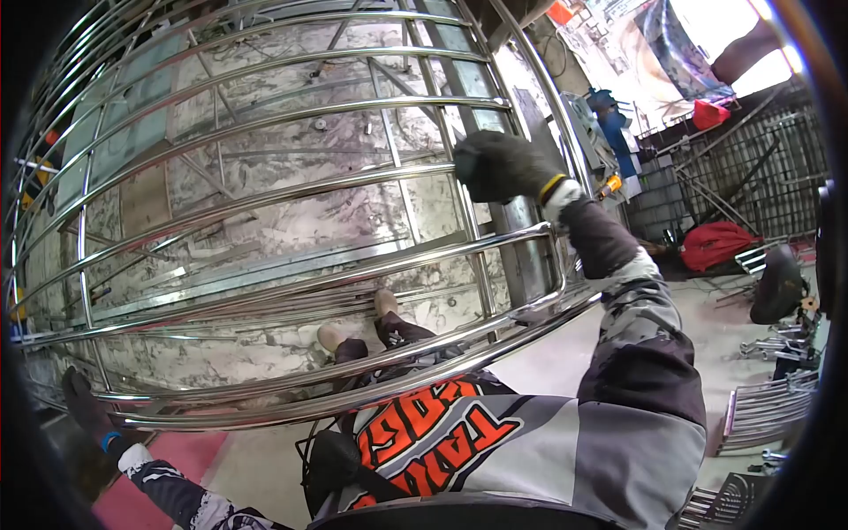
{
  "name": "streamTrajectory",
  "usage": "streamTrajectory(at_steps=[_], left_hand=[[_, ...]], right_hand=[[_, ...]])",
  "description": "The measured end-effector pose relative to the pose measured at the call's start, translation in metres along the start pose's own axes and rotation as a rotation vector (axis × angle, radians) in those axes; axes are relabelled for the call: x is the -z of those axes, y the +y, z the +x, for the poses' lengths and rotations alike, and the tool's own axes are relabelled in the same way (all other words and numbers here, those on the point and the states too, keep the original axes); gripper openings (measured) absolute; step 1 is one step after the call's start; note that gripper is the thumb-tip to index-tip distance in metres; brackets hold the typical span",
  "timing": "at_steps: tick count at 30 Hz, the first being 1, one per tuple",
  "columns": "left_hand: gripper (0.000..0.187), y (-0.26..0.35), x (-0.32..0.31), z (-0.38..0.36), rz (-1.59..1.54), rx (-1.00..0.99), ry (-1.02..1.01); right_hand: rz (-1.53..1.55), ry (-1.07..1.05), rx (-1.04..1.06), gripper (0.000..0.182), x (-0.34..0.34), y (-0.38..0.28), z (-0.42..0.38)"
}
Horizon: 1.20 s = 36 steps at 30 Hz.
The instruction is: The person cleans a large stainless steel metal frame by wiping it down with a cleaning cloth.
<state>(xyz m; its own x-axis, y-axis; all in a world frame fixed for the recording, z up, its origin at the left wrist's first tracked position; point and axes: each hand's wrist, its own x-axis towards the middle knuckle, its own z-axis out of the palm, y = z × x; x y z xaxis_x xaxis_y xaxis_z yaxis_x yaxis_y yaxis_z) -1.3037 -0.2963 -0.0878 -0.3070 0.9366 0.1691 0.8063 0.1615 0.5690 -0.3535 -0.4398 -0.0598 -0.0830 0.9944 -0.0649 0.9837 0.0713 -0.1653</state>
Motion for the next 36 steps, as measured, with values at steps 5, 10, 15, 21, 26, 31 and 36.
streamTrajectory(at_steps=[5, 10, 15, 21, 26, 31, 36], left_hand=[[0.042, 0.026, 0.001, -0.001, 0.15, -0.062, -0.06], [0.046, 0.031, -0.008, -0.006, 0.253, -0.107, -0.036], [0.043, 0.048, -0.013, -0.023, 0.171, -0.097, 0.053], [0.034, 0.08, -0.023, -0.05, -0.007, -0.057, 0.169], [0.034, 0.108, -0.019, -0.061, 0.004, -0.032, 0.127], [0.036, 0.093, -0.021, -0.046, 0.029, -0.047, 0.051], [0.038, 0.052, -0.026, -0.037, -0.037, -0.063, 0.028]], right_hand=[[-0.027, 0.052, 0.091, 0.03, -0.023, -0.14, 0.065], [-0.059, 0.023, 0.103, 0.024, -0.016, -0.103, 0.046], [-0.159, -0.111, -0.221, 0.031, 0.002, 0.057, -0.027], [0.135, -0.03, 0.008, 0.021, -0.02, -0.033, 0.032], [-0.03, -0.043, 0.405, 0.022, -0.039, -0.245, 0.155], [0.187, 0.139, 0.462, 0.013, -0.057, -0.381, 0.221], [0.072, -0.229, 0.128, 0.046, -0.047, -0.271, 0.186]])
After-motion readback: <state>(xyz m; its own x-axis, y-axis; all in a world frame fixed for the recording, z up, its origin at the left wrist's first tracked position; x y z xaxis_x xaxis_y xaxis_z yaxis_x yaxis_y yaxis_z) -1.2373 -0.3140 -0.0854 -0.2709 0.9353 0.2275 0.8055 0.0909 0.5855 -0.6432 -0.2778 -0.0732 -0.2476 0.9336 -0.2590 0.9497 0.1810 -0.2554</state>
